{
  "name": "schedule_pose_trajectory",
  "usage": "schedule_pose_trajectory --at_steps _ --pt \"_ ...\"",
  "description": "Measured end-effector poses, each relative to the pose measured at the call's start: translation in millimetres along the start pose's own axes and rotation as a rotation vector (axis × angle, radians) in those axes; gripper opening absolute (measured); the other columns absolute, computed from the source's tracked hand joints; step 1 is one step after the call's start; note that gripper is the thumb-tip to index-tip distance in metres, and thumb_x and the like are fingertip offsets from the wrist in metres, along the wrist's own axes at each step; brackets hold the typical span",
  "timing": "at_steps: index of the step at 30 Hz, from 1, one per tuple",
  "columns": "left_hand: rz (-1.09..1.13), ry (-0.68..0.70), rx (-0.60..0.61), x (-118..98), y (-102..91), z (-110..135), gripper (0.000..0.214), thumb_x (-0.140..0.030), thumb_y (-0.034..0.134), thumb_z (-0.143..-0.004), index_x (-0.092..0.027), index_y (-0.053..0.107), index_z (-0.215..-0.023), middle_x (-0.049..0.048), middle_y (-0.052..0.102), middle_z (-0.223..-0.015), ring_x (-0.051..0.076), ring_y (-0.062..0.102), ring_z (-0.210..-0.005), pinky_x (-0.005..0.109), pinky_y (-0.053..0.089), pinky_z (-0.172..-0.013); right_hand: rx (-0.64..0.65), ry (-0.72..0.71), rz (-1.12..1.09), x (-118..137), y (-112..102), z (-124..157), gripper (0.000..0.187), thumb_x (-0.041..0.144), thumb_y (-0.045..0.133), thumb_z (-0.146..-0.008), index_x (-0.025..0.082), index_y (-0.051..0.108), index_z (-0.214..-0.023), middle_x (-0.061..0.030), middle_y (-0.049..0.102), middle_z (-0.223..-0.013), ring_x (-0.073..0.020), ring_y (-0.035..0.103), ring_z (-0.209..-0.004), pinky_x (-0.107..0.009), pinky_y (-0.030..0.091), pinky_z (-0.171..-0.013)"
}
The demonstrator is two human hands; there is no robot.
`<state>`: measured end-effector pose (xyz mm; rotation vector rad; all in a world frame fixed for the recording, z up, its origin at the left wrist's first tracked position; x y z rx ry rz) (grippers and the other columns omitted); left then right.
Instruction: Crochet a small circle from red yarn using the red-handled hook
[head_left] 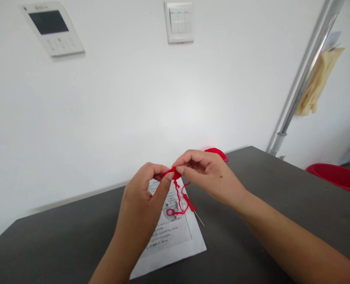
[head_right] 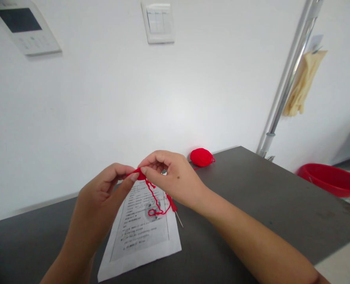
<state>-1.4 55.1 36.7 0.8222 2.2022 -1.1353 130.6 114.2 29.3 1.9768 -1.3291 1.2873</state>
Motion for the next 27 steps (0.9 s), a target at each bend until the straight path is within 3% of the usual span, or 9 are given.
schedule_pose_trajectory --at_steps 11,17,20,27 --pt "-0.026 0.029 -0.008 -6.1 -1.4 -0.8 0.013 -0.033 0.061 -0.088 -0.023 0.068 -0.082 -0.0005 0.071 -0.076 0.019 0.065 -0.071 0.03 0.045 -0.061 0.0 -0.032 0.069 3.0 0.2 0.8 0.009 0.022 0.059 -0.085 0.017 0.067 -0.081 -0.0004 0.066 -0.074 -0.0123 0.057 -0.068 -0.026 0.044 -0.063" --pt "0.026 0.059 -0.122 -5.3 -7.5 1.4 0.007 -0.03 0.067 -0.084 -0.023 0.067 -0.083 -0.0019 0.071 -0.075 0.018 0.065 -0.071 0.031 0.048 -0.067 -0.021 0.008 -0.015 -1.7 -0.5 0.0 0.009 0.024 0.062 -0.083 0.017 0.067 -0.081 -0.001 0.067 -0.075 -0.0124 0.058 -0.068 -0.025 0.045 -0.063" --pt "0.049 0.111 -0.191 -7.5 -10.5 3.9 0.004 -0.024 0.066 -0.083 -0.024 0.065 -0.08 -0.0028 0.068 -0.075 0.017 0.063 -0.072 0.03 0.047 -0.069 -0.03 0.053 -0.081 -3.8 -1.8 0.3 0.009 0.026 0.065 -0.081 0.017 0.066 -0.079 -0.0012 0.068 -0.074 -0.0125 0.06 -0.067 -0.025 0.047 -0.062" --pt "0.131 0.288 -0.166 -11.8 -10.3 4.7 0.007 -0.018 0.065 -0.085 -0.024 0.066 -0.083 -0.0007 0.07 -0.081 0.018 0.066 -0.078 0.031 0.051 -0.071 -0.03 0.068 -0.16 -1.7 -3.2 -0.8 0.007 0.024 0.067 -0.079 0.017 0.065 -0.077 -0.0009 0.07 -0.073 -0.0125 0.063 -0.066 -0.025 0.051 -0.062"
Point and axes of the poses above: each hand's wrist, its own z-axis away from the middle knuckle, its own y-axis out of the palm, x = y × z, the point moved 9 cm from there along -z, towards the middle knuckle
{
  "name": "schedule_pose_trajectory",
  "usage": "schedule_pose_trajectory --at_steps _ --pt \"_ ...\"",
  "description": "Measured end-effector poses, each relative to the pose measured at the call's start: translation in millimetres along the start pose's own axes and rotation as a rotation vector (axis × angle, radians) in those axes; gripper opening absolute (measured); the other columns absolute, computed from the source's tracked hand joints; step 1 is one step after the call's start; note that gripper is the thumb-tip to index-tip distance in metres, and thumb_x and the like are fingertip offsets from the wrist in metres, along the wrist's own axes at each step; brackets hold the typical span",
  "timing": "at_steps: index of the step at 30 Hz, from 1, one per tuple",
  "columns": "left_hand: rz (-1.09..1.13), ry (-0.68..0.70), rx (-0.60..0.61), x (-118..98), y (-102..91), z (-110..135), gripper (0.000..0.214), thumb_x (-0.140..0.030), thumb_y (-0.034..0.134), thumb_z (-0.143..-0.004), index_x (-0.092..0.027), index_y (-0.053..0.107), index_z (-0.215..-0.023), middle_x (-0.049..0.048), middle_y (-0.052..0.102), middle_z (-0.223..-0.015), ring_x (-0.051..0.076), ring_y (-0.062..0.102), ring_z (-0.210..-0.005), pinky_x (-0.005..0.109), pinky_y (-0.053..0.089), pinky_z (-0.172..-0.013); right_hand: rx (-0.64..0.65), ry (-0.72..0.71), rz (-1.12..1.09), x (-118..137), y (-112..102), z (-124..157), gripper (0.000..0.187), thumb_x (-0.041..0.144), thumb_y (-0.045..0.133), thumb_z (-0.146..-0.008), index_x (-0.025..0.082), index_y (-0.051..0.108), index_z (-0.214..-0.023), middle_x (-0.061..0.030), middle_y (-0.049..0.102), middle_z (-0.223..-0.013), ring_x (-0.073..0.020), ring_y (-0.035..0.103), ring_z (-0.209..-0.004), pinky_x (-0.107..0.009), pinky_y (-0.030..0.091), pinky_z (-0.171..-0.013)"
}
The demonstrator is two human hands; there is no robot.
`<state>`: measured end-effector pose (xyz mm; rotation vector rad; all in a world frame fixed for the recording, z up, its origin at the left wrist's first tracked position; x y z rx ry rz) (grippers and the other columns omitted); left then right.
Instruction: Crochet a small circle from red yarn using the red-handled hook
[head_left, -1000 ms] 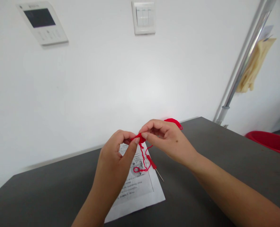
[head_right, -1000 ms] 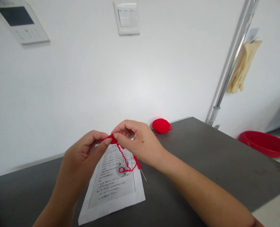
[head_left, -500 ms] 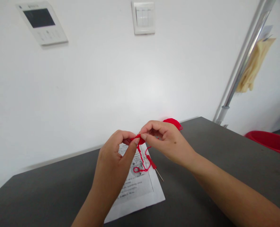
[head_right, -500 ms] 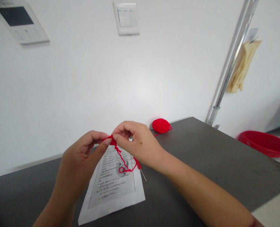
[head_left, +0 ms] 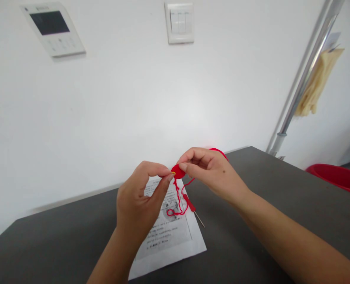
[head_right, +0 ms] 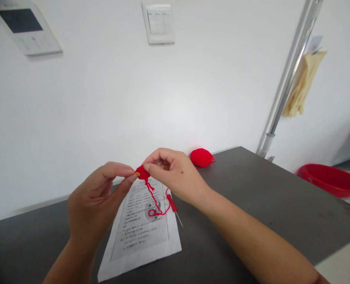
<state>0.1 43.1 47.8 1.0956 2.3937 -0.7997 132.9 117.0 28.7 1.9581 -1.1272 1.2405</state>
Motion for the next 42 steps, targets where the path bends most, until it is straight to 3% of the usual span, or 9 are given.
schedule_pose_trajectory --at_steps 11,26,35,42 --pt "-0.035 0.385 0.031 -27.1 0.3 3.0 0.022 -0.003 0.066 -0.083 -0.023 0.065 -0.09 0.0019 0.072 -0.085 0.017 0.068 -0.08 0.032 0.057 -0.07 0.008 -0.002 0.024 -0.5 0.1 0.8 0.009 0.025 0.068 -0.078 0.018 0.064 -0.076 -0.0002 0.067 -0.07 -0.0119 0.061 -0.065 -0.024 0.048 -0.06" --pt "-0.15 0.535 0.053 -43.1 1.8 4.5 0.024 -0.001 0.065 -0.083 -0.023 0.062 -0.091 0.0012 0.072 -0.082 0.017 0.069 -0.078 0.032 0.057 -0.068 0.053 -0.016 0.052 0.6 3.0 3.0 0.009 0.026 0.065 -0.082 0.017 0.066 -0.079 -0.0007 0.068 -0.072 -0.012 0.06 -0.065 -0.026 0.047 -0.062" --pt "-0.217 0.613 0.018 -47.0 0.8 8.5 0.024 0.001 0.068 -0.079 -0.021 0.063 -0.088 0.004 0.074 -0.083 0.018 0.069 -0.077 0.033 0.057 -0.07 0.08 0.057 -0.024 -2.7 4.4 2.2 0.009 0.026 0.067 -0.079 0.017 0.064 -0.077 0.0004 0.066 -0.069 -0.0114 0.058 -0.063 -0.025 0.046 -0.062" --pt "-0.222 0.775 -0.006 -54.3 -0.3 13.7 0.02 0.002 0.068 -0.08 -0.015 0.064 -0.089 0.0083 0.075 -0.083 0.019 0.069 -0.076 0.033 0.059 -0.068 0.067 0.032 0.073 -0.7 3.9 2.7 0.013 0.03 0.064 -0.079 0.017 0.064 -0.078 -0.0003 0.063 -0.07 -0.0125 0.056 -0.064 -0.027 0.044 -0.061"
Point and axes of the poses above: each hand's wrist, its own z-axis away from the middle knuckle, its own y-axis out of the palm, x = y × z, the point moved 9 cm from there along -z, towards the middle knuckle
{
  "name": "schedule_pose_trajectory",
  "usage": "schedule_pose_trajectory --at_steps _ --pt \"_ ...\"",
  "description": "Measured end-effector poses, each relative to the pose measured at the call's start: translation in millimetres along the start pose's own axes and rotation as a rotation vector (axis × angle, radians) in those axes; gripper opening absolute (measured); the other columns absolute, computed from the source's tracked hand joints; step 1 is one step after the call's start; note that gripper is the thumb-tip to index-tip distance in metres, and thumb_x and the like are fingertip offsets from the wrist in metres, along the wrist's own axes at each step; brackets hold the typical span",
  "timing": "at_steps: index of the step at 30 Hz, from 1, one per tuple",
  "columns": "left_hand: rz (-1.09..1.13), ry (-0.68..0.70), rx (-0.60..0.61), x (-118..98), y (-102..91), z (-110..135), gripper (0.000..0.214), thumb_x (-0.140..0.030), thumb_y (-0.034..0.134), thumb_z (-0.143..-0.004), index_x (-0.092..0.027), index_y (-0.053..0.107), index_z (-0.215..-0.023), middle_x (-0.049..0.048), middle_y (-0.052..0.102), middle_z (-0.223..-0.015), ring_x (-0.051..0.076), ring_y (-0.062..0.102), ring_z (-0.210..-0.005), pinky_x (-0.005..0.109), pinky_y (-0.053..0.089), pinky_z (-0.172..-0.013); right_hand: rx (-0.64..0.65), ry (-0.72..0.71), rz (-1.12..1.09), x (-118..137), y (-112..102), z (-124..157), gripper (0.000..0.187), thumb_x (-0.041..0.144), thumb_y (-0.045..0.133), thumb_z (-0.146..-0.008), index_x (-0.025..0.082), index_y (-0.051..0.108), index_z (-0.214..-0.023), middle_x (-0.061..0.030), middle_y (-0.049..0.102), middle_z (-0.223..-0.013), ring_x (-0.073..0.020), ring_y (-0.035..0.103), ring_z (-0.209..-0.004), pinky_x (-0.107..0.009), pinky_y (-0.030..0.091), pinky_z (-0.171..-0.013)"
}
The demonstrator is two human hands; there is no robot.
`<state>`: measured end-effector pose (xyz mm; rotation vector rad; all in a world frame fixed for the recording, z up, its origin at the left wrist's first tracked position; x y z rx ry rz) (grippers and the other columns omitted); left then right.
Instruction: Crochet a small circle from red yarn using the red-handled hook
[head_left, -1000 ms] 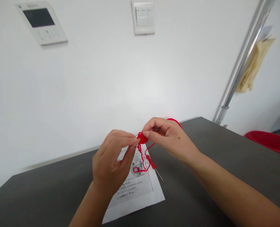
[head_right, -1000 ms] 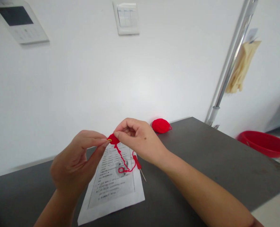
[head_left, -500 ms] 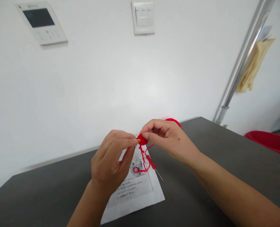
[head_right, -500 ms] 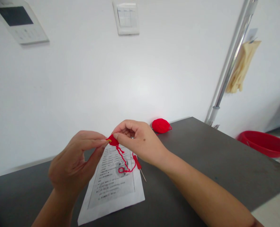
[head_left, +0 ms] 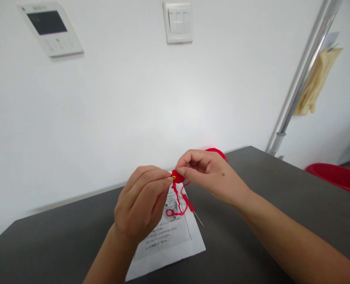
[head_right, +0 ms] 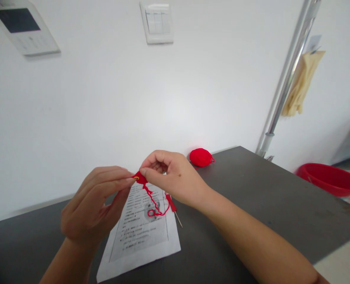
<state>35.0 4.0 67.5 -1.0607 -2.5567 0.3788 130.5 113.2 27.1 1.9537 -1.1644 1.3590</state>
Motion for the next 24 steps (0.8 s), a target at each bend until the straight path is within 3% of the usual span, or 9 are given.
schedule_pose_trajectory --at_steps 14,24 --pt "-0.025 0.064 0.011 -6.1 0.1 2.7 0.02 0.005 0.073 -0.075 -0.007 0.065 -0.09 0.0132 0.075 -0.086 0.021 0.068 -0.083 0.035 0.059 -0.073 0.024 -0.044 0.046 5.2 1.6 -0.4 0.014 0.028 0.061 -0.081 0.015 0.066 -0.081 -0.002 0.064 -0.072 -0.0141 0.057 -0.067 -0.029 0.044 -0.064" --pt "-0.06 0.099 0.01 -8.4 0.8 3.3 0.02 0.003 0.072 -0.078 -0.009 0.066 -0.093 0.0122 0.075 -0.087 0.022 0.07 -0.084 0.037 0.061 -0.075 0.059 -0.011 0.008 1.8 3.5 -0.4 0.012 0.027 0.062 -0.081 0.016 0.065 -0.08 -0.0009 0.064 -0.071 -0.013 0.056 -0.067 -0.028 0.045 -0.065"
Point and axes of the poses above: each hand's wrist, its own z-axis away from the middle knuckle, its own y-axis out of the palm, x = y × z, the point moved 9 cm from there along -z, towards the middle knuckle
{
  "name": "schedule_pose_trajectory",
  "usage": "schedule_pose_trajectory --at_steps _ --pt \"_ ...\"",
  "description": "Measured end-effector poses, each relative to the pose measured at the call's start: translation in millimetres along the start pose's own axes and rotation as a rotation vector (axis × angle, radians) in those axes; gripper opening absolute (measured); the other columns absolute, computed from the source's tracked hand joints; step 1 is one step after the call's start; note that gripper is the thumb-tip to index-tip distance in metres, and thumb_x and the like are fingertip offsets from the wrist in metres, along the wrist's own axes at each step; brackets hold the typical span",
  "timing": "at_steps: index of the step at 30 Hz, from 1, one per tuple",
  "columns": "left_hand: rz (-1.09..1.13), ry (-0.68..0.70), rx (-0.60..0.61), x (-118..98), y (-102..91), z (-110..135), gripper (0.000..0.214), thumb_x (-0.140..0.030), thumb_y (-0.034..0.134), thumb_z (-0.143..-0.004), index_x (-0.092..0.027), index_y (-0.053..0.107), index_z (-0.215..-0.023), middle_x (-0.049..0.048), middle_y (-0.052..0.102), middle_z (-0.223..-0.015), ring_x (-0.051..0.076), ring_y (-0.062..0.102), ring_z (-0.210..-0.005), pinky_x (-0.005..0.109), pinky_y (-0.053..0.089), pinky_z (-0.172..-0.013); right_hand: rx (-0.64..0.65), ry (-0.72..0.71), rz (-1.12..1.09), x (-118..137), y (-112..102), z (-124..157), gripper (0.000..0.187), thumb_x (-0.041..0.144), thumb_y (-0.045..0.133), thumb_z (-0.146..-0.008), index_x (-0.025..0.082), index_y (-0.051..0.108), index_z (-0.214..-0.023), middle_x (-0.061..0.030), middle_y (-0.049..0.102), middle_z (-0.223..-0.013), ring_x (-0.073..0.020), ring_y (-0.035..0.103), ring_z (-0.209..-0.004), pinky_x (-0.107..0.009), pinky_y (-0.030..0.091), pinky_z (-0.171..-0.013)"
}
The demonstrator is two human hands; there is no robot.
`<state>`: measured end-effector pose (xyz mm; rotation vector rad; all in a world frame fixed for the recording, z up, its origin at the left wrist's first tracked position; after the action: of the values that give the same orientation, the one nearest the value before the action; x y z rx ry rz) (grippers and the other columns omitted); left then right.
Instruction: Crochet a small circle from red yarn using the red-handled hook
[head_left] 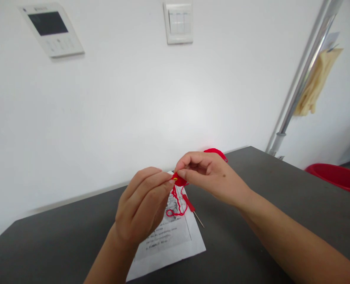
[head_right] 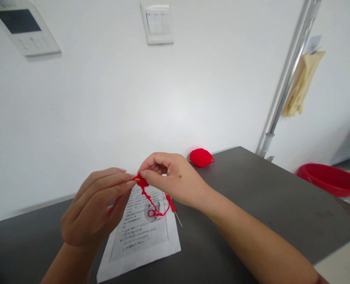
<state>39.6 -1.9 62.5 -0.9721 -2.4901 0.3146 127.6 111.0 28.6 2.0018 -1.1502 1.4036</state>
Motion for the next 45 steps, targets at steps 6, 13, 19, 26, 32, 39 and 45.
schedule_pose_trajectory --at_steps 6,13,19,26,32,39,45 --pt "-0.038 0.021 0.011 -2.0 -1.6 1.7 0.018 -0.001 0.07 -0.082 -0.011 0.066 -0.097 0.0107 0.076 -0.089 0.022 0.071 -0.085 0.038 0.062 -0.075 0.032 0.007 -0.016 2.2 1.8 1.2 0.013 0.028 0.064 -0.084 0.015 0.066 -0.082 -0.0006 0.064 -0.072 -0.0119 0.055 -0.067 -0.026 0.044 -0.065" --pt "-0.014 0.026 0.016 -2.0 -1.7 1.6 0.021 0.004 0.073 -0.076 -0.006 0.067 -0.093 0.0135 0.075 -0.089 0.023 0.07 -0.087 0.037 0.061 -0.078 0.01 -0.097 0.131 12.1 1.6 2.1 0.007 0.019 0.062 -0.085 0.016 0.065 -0.08 0.0013 0.062 -0.07 -0.01 0.054 -0.064 -0.023 0.044 -0.06" --pt "0.073 -0.119 -0.047 11.0 -3.1 0.2 0.023 0.004 0.071 -0.077 -0.012 0.066 -0.093 0.0076 0.074 -0.086 0.019 0.069 -0.079 0.033 0.059 -0.072 -0.06 -0.388 0.352 33.1 1.6 10.2 0.011 0.009 0.059 -0.085 0.017 0.064 -0.08 0.0007 0.065 -0.076 -0.0098 0.057 -0.068 -0.022 0.046 -0.063" --pt "0.066 -0.236 -0.027 21.3 -3.4 -0.3 0.02 -0.001 0.072 -0.08 -0.017 0.065 -0.09 0.0026 0.07 -0.082 0.015 0.065 -0.074 0.029 0.055 -0.067 -0.116 -0.519 0.461 42.4 2.3 17.4 0.011 0.011 0.059 -0.088 0.019 0.063 -0.081 -0.0001 0.066 -0.077 -0.0108 0.058 -0.068 -0.024 0.047 -0.063" --pt "-0.01 -0.129 -0.055 13.1 -7.8 -1.7 0.018 -0.001 0.072 -0.08 -0.015 0.064 -0.087 0.0046 0.069 -0.081 0.016 0.064 -0.073 0.031 0.053 -0.066 -0.129 -0.477 0.385 38.1 0.9 14.5 0.01 0.012 0.061 -0.088 0.018 0.064 -0.08 -0.0007 0.065 -0.077 -0.0112 0.059 -0.07 -0.024 0.048 -0.065" --pt "-0.032 -0.119 -0.085 13.4 -8.4 0.9 0.018 0.0 0.071 -0.08 -0.015 0.063 -0.087 0.0055 0.069 -0.081 0.017 0.064 -0.074 0.033 0.053 -0.067 -0.095 -0.311 0.175 23.2 -0.8 9.6 0.006 0.019 0.064 -0.088 0.017 0.065 -0.083 -0.001 0.066 -0.077 -0.0123 0.059 -0.07 -0.025 0.048 -0.065" --pt "-0.026 -0.11 -0.084 14.6 -6.7 2.9 0.017 0.001 0.069 -0.08 -0.013 0.063 -0.088 0.0072 0.069 -0.081 0.018 0.064 -0.074 0.033 0.054 -0.068 -0.066 -0.219 0.067 16.7 0.8 6.8 0.007 0.021 0.064 -0.086 0.017 0.065 -0.08 -0.0001 0.065 -0.073 -0.0115 0.057 -0.066 -0.025 0.046 -0.062"
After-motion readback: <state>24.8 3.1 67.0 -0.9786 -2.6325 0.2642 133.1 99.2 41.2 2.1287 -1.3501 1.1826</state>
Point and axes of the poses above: each hand's wrist, its own z-axis away from the middle knuckle, its own y-axis out of the palm, x = y × z, the point moved 9 cm from there along -z, towards the middle knuckle
